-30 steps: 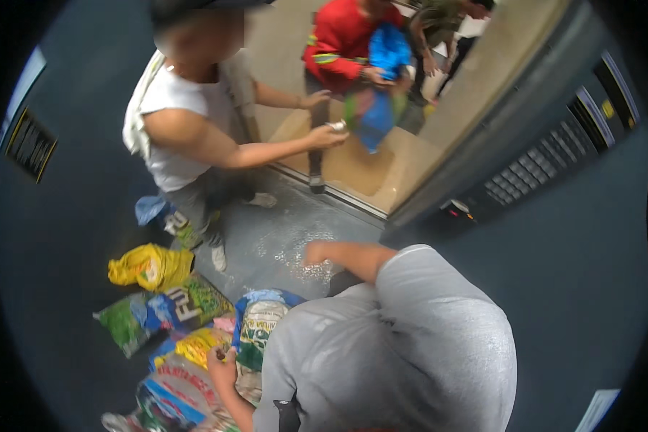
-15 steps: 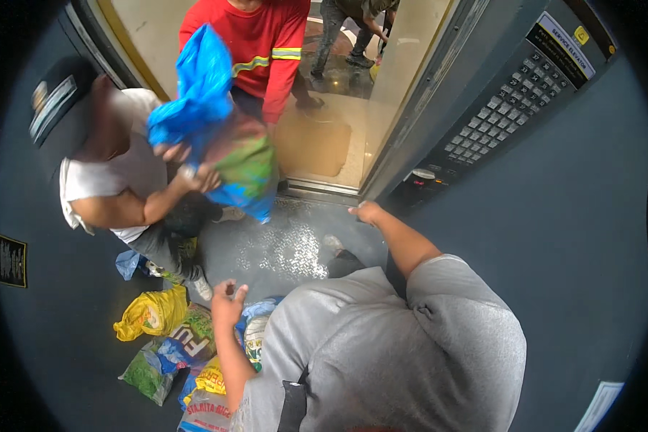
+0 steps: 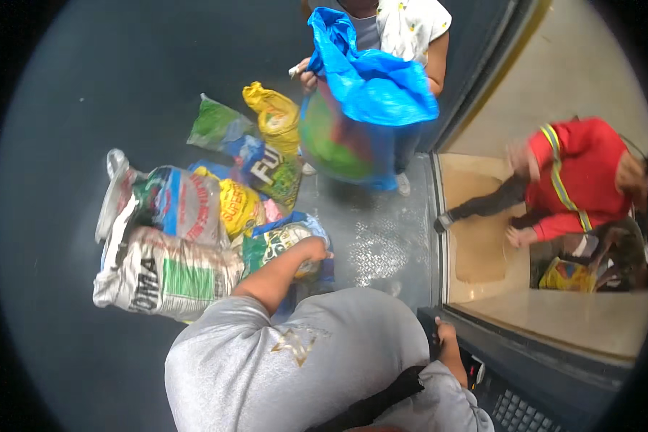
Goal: The person moves sacks from a hallway into an elevator, lifting and stacking them on the floor.
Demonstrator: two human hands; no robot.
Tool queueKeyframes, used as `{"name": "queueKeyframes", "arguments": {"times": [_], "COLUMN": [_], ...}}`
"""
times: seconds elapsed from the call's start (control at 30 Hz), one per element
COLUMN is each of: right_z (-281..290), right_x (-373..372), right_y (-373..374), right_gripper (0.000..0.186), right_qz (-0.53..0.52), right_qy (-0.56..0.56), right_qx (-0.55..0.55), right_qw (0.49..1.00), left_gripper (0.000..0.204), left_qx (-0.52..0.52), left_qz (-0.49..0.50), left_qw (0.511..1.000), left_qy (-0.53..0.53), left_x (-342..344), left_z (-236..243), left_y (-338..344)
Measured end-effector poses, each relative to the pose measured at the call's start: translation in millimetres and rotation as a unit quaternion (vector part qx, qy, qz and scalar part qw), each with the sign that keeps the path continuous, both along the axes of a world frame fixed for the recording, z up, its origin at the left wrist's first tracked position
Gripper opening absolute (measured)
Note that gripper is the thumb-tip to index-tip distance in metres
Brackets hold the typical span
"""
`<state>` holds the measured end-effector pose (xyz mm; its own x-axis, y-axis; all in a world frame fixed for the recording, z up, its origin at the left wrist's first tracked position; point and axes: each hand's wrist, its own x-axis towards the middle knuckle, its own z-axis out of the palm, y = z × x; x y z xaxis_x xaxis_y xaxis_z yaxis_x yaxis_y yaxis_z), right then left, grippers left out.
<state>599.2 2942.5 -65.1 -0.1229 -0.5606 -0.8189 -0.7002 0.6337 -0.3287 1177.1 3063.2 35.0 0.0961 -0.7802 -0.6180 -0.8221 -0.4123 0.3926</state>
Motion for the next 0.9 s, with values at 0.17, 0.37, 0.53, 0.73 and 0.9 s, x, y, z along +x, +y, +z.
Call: {"name": "queueKeyframes", "arguments": {"times": [0.17,0.37,0.53,0.73,0.9], "right_z": [-30.9,-3.8,24.8,38.2,111.3], "right_x": [-6.0,60.5,100.8,53.1,-47.8], "right_y": [-37.5,-55.6,-71.6,-107.6,-198.8], "right_gripper": [0.058,0.068,0.073,0.070,0.072], "right_qz": [0.097,0.309,0.207,-0.190,-0.431], "right_qy": [0.037,0.025,0.066,-0.070,-0.050], "right_qx": [-0.019,-0.131,-0.133,-0.226,-0.402], "right_qw": [0.994,0.942,0.967,0.953,0.806], "left_gripper": [0.035,0.052,0.046,0.048,0.080], "left_qx": [-0.047,0.001,0.006,0.003,-0.051], "left_qz": [0.045,0.285,0.244,0.042,-0.014], "left_qw": [0.995,0.957,0.970,0.992,0.997], "left_qy": [-0.073,-0.047,-0.003,0.115,0.063], "left_x": [38.9,108.1,143.4,21.2,-157.5], "left_z": [-41.1,-51.4,-107.4,-110.0,-13.5], "left_y": [73.2,76.7,50.9,-44.8,-175.8]}}
